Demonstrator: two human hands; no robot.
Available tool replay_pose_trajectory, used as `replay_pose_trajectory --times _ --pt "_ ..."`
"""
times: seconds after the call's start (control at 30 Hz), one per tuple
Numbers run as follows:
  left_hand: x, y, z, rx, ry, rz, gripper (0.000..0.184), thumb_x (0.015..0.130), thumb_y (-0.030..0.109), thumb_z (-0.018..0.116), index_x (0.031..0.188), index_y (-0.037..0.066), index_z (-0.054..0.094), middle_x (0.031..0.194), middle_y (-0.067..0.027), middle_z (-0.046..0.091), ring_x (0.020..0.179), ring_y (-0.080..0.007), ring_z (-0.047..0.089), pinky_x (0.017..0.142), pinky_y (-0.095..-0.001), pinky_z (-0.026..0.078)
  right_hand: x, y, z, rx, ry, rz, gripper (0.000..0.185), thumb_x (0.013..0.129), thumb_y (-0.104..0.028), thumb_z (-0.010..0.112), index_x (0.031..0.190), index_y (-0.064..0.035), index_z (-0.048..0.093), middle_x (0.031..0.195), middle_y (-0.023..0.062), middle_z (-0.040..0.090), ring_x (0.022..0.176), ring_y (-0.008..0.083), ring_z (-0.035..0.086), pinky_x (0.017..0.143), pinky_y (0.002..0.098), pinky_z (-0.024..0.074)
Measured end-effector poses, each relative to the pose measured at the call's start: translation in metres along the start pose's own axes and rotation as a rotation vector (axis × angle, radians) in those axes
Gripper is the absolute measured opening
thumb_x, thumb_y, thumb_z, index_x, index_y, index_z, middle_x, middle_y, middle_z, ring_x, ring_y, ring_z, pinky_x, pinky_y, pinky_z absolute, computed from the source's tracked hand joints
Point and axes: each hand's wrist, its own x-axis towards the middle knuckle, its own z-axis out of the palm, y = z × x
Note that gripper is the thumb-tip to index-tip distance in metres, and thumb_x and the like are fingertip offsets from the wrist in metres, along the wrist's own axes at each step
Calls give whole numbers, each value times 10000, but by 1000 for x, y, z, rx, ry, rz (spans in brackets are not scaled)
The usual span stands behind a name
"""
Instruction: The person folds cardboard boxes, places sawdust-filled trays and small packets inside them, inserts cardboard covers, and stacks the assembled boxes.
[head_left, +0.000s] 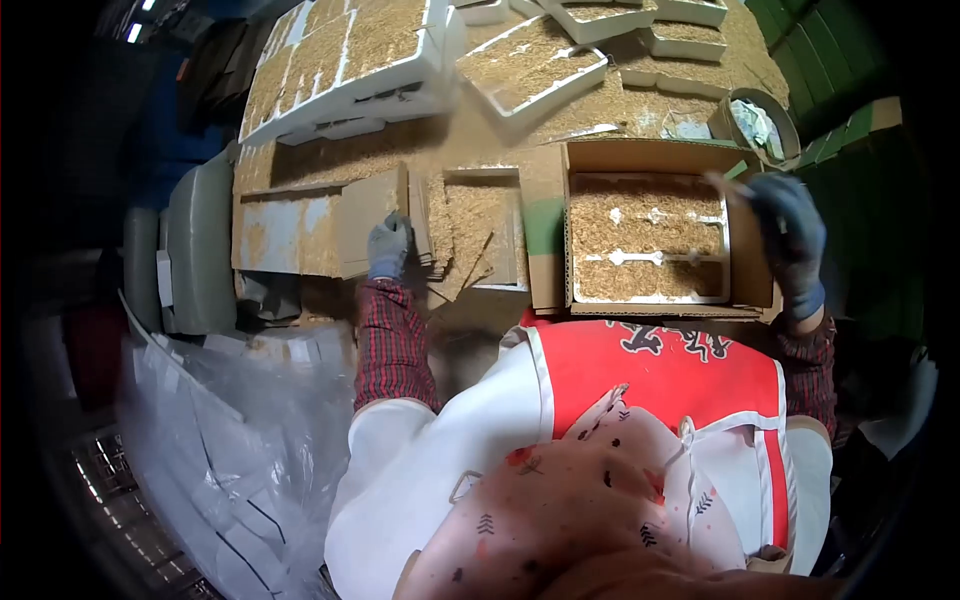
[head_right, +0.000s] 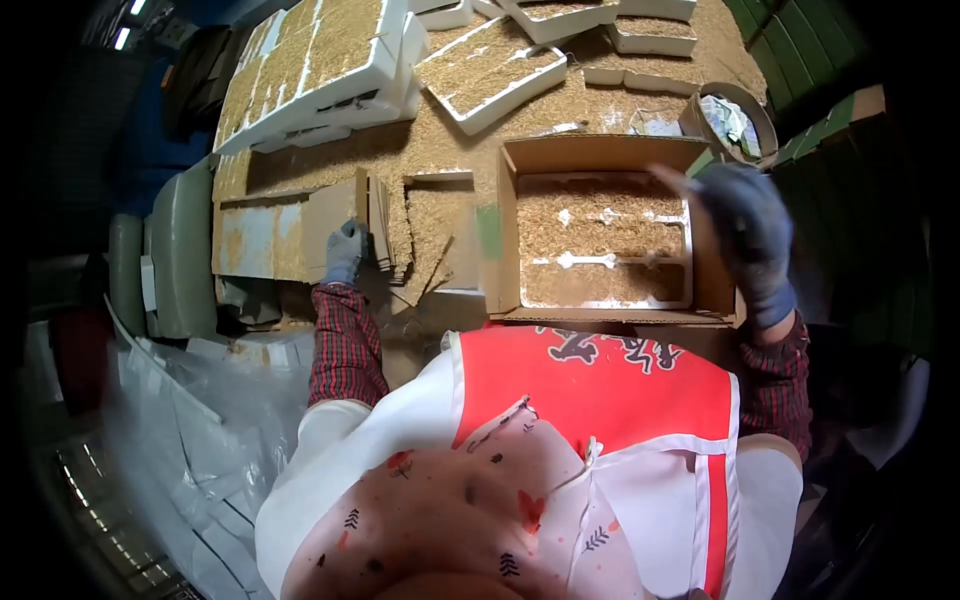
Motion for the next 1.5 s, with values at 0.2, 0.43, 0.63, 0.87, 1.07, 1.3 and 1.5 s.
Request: replay_pose_trajectory --times 0.2,0.43,0.63,0.87,1.07,1.3,1.5 --pt "-92 182 -59 -4 275 633 431 934 221 580 1326 43 556 1167 -224 644 1012 -382 643 843 -424 521 -35 -16 1 -185 64 451 528 789 -211 777 1261 -61 591 1308 148 577 1261 338 503 1057 410 391" --pt "-199 369 4 157 -411 1233 454 764 20 617 1213 94 627 1050 -205 581 894 -384 623 747 -429 516 -59 -11 42 248 201 747 419 976 -347 545 1276 -54 523 1119 165 613 1033 253 586 912 360 457" --pt "-201 380 161 -360 -1038 987 230 878 73 609 1100 17 634 980 -102 684 895 -208 634 810 -317 495 -60 5 45 597 167 888 386 986 -307 496 1266 -40 510 1160 162 604 1052 262 584 912 363 466" --pt "-257 415 65 743 -311 1525 890 774 413 749 1499 132 315 1370 -234 459 1240 -403 459 961 -513 437 -87 35 66 741 235 781 585 952 -463 522 1331 -19 486 1172 170 614 1023 263 577 906 366 464" --pt "-209 369 61 679 -944 959 697 791 264 742 1389 68 442 1310 -251 502 1145 -419 538 921 -409 489 -78 28 52 697 87 885 678 950 -523 492 1387 -9 437 1348 191 525 1204 289 506 1030 373 392" --pt "-182 271 42 -919 -121 267 521 972 318 557 1346 -29 453 1222 -153 575 1068 -271 577 906 -342 476 -104 42 47 573 -432 1031 1107 756 -838 482 1416 45 379 1453 254 407 1352 385 390 1112 454 318" --pt "-181 254 100 -616 -534 386 499 1003 323 497 1344 -37 450 1211 -143 569 1083 -250 557 920 -332 463 -83 8 71 428 -343 1226 1056 766 -730 579 1471 5 301 1437 274 417 1332 404 409 1103 466 333"
